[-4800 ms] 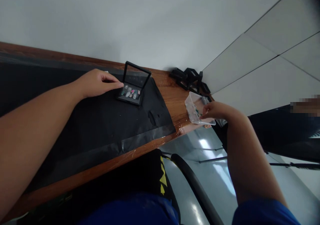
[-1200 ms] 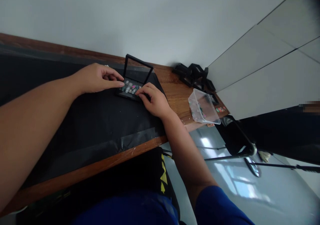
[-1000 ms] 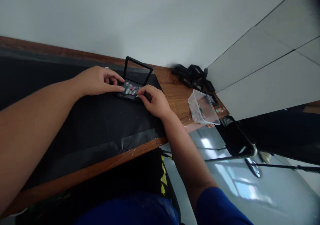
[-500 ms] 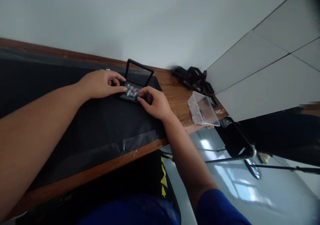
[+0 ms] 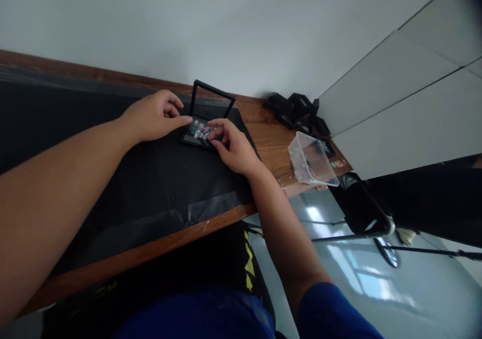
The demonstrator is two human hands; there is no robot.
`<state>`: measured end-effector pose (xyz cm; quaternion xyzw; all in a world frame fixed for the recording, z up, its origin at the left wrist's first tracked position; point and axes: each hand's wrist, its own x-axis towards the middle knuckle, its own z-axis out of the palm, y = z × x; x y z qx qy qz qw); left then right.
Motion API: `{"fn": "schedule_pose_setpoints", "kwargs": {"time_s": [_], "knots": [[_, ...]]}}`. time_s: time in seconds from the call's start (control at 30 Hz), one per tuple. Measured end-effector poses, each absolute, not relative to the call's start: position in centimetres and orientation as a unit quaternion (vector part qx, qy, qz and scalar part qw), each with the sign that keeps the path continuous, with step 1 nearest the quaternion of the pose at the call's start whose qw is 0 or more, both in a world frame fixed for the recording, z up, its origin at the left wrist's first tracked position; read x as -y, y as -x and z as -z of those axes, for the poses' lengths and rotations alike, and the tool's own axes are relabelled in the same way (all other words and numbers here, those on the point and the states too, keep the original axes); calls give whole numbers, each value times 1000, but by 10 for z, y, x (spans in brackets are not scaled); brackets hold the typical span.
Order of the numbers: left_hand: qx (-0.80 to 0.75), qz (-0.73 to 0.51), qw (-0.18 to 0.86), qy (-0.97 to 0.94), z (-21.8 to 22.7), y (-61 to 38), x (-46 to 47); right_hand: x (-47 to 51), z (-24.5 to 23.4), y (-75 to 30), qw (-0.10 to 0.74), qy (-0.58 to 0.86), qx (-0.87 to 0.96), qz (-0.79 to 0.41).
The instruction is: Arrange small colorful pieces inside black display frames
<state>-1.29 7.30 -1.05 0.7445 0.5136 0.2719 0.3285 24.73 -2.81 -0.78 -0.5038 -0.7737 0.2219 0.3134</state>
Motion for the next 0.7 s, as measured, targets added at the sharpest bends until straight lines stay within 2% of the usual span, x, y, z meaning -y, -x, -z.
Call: {"fn": "schedule_pose_setpoints", "kwargs": {"time_s": [0.4, 0.7], "knots": [[-488, -263, 338, -761, 15, 17, -79, 28, 9, -251, 299, 487, 792, -216], [-488, -253, 342, -762, 7, 16, -72, 27, 9, -248, 366, 513, 749, -205]]}}
